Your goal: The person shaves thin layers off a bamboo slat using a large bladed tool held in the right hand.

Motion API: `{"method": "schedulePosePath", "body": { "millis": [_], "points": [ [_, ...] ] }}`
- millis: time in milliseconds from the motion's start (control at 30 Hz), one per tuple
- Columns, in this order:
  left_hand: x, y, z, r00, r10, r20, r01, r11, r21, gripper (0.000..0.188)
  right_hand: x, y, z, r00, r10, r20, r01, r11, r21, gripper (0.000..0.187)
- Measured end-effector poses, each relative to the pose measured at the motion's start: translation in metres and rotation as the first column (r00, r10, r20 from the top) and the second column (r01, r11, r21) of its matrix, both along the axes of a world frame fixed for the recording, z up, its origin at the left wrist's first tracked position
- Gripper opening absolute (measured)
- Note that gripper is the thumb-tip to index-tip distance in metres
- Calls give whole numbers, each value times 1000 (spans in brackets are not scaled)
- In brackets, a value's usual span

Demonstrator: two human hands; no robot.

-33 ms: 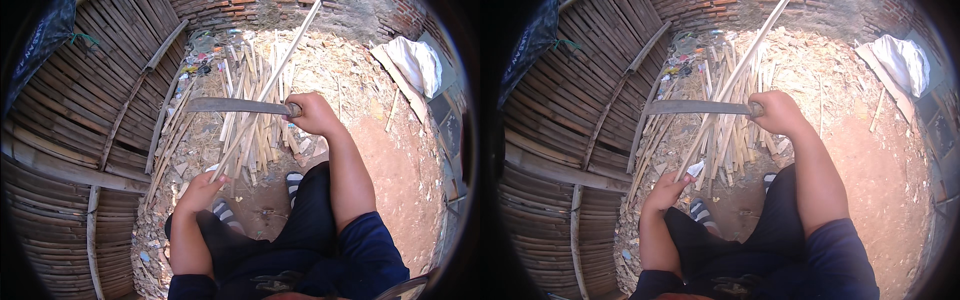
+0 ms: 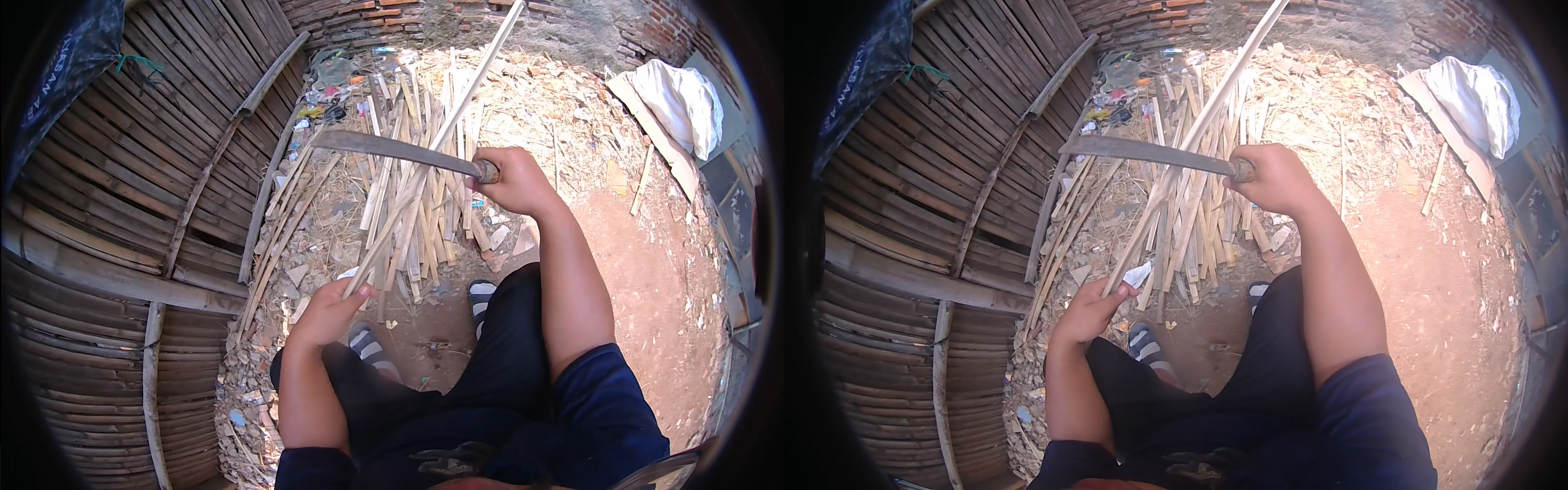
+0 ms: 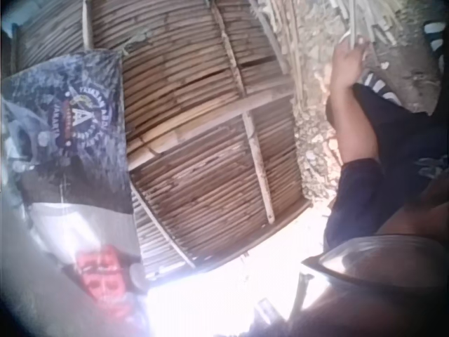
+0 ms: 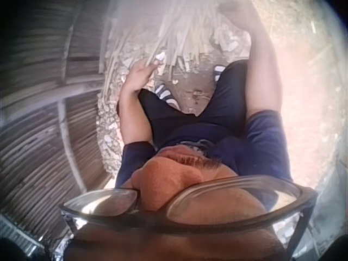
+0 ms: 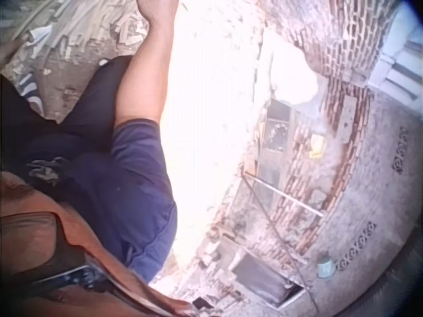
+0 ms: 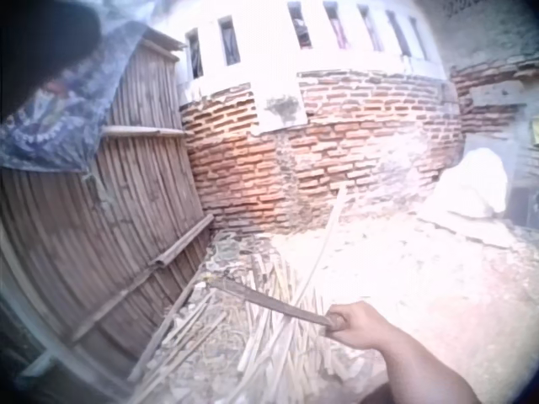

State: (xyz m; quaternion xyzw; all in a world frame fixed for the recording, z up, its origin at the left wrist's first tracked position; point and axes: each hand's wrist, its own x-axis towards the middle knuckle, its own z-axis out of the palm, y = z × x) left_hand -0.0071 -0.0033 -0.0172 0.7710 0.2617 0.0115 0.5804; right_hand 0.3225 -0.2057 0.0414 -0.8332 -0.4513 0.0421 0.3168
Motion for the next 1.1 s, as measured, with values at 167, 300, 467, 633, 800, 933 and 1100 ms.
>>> {"method": "schedulePosePath", "body": {
  "millis": [167,300,467,633,800,933,1100],
  "points": [
    [7,-3,17,992,14,-125,-20,999,-50,27,28,-8,-10,946,-295,-138,317,929,191,34],
    [4,0,9,999,20,-45,-21,1000,-15,27,-5,-1,8,984,-144,-107,151,987,62,33],
    [4,-1,14,998,22,-60,-12,988,155,30,-11,0,-1,987,28,157,-31,999,14,28],
    [3,1,16,997,57,-42,-44,968,249,29,18,-4,5,939,-339,-52,343,931,124,34],
    [6,1,23,993,24,-118,4,972,236,29,1,-3,5,985,-166,-51,169,984,61,34],
    [2,6,12,996,-8,-91,26,981,192,28,-7,-1,3,992,47,118,-46,999,-11,34],
    [0,13,1,999,-26,-46,34,980,194,30,21,-5,-1,963,-247,-112,254,966,52,38]
  ]
}}
